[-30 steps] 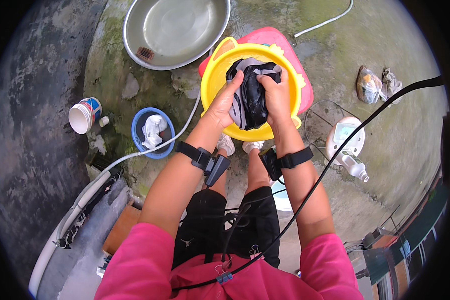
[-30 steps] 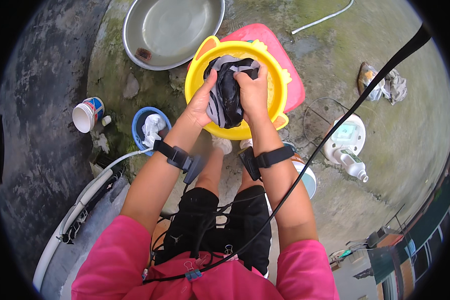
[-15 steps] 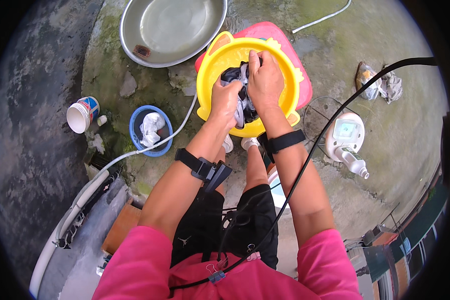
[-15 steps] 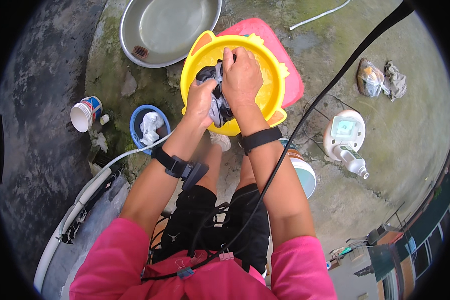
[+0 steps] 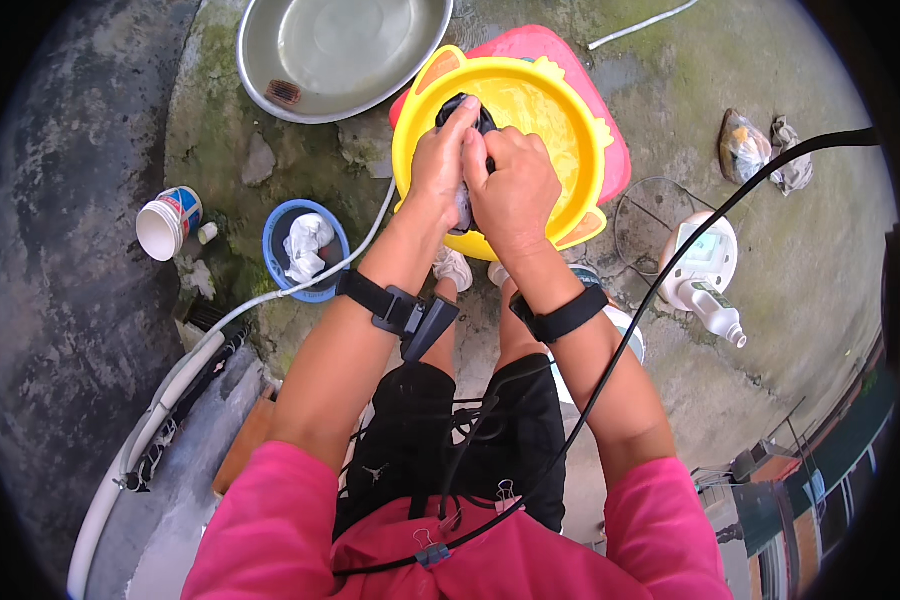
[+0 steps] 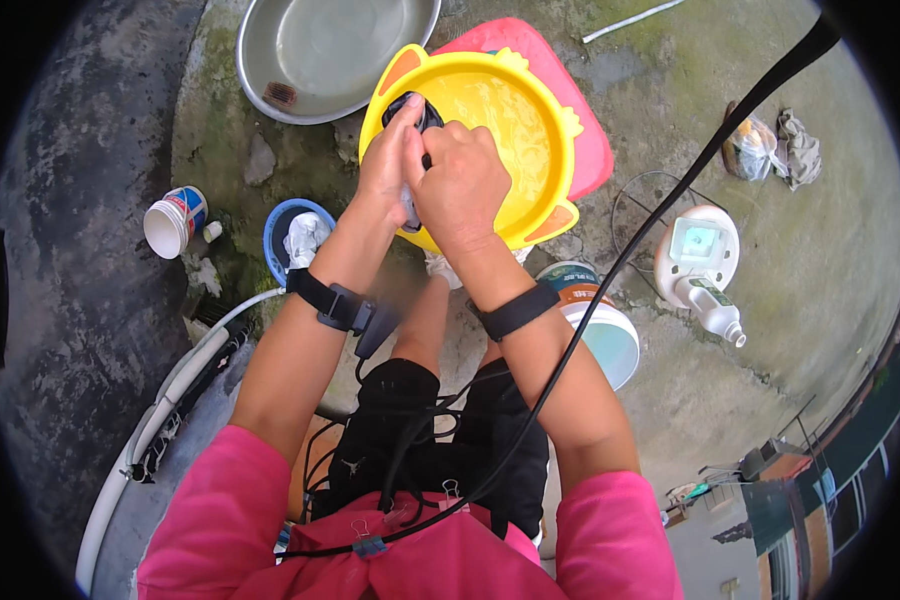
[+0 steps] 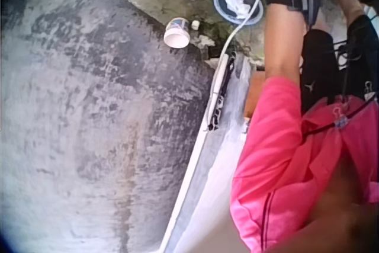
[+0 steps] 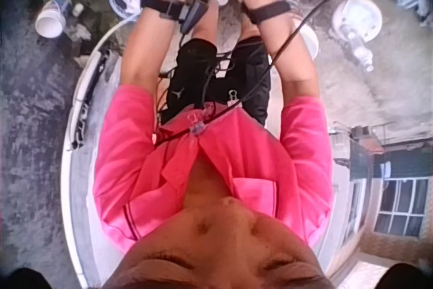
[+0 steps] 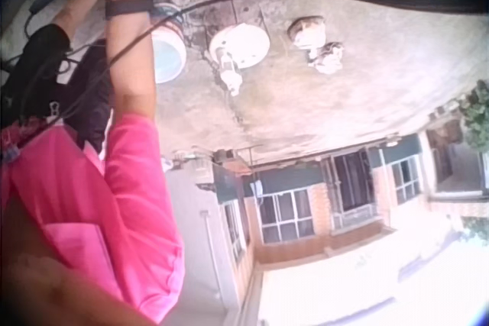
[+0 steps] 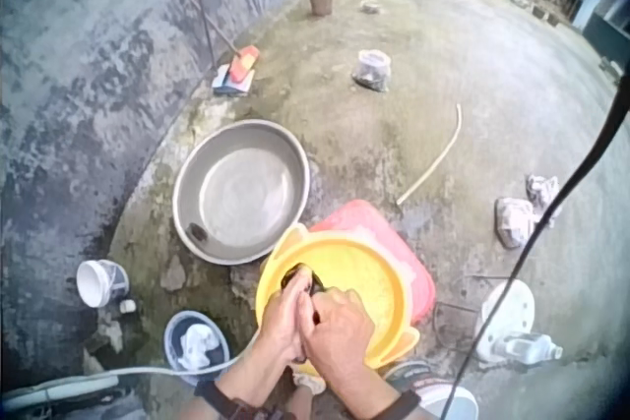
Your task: Washing clothes by hand in a basin with detergent.
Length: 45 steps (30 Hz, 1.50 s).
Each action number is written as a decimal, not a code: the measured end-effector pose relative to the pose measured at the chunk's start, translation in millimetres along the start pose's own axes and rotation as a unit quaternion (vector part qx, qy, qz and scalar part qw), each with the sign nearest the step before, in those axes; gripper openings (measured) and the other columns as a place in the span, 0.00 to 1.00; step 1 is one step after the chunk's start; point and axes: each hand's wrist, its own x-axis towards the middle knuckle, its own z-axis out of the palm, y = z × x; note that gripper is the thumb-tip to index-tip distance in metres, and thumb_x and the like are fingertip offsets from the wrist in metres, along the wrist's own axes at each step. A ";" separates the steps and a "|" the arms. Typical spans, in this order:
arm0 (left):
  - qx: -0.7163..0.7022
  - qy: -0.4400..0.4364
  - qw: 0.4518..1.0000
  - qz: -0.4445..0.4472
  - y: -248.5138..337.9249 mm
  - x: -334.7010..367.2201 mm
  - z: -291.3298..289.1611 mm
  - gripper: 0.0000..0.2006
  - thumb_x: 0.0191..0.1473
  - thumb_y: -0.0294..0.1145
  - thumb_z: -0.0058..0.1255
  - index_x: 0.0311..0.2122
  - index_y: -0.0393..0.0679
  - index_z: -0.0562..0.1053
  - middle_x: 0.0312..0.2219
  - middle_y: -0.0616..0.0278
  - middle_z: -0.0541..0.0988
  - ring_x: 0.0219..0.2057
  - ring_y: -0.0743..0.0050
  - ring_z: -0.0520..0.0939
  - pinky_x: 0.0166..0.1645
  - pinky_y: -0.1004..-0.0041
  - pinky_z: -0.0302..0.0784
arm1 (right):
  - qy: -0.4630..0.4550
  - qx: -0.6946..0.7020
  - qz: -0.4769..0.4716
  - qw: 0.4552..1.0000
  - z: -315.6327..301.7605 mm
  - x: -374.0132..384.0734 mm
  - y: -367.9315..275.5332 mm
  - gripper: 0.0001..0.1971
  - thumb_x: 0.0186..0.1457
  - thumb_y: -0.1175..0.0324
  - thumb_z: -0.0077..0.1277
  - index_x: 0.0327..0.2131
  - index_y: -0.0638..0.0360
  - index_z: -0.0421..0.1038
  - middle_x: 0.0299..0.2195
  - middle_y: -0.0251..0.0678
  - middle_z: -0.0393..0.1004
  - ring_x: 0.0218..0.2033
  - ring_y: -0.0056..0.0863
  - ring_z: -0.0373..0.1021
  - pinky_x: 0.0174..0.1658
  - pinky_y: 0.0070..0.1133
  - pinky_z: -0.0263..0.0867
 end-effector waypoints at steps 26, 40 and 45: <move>0.788 -0.017 0.574 0.221 -31.4 27.5 -29.9 0.33 0.41 0.18 0.46 0.54 0.59 0.58 0.48 0.42 0.57 0.50 0.42 0.59 0.53 0.57 0.56 | -0.273 -0.222 0.056 0.934 34.6 -21.7 77.6 0.31 0.39 0.50 0.53 0.51 0.33 0.57 0.58 0.37 0.41 0.57 0.44 0.42 0.52 0.43 0.46; 0.853 0.093 0.493 0.147 -37.2 47.2 -37.2 0.21 0.46 0.30 0.44 0.49 0.46 0.61 0.35 0.48 0.72 0.37 0.52 0.74 0.41 0.62 0.69 | -0.277 -0.196 0.034 0.940 35.5 -21.9 79.3 0.28 0.45 0.62 0.48 0.52 0.36 0.54 0.56 0.42 0.46 0.55 0.43 0.47 0.52 0.43 0.48; 0.456 0.044 0.878 0.138 -21.9 50.3 -51.4 0.21 0.37 0.31 0.57 0.40 0.37 0.68 0.25 0.56 0.76 0.25 0.65 0.78 0.32 0.68 0.73 | -0.156 -0.043 0.189 0.969 20.9 -16.1 75.2 0.33 0.37 0.71 0.56 0.50 0.54 0.54 0.48 0.52 0.56 0.45 0.48 0.59 0.44 0.32 0.60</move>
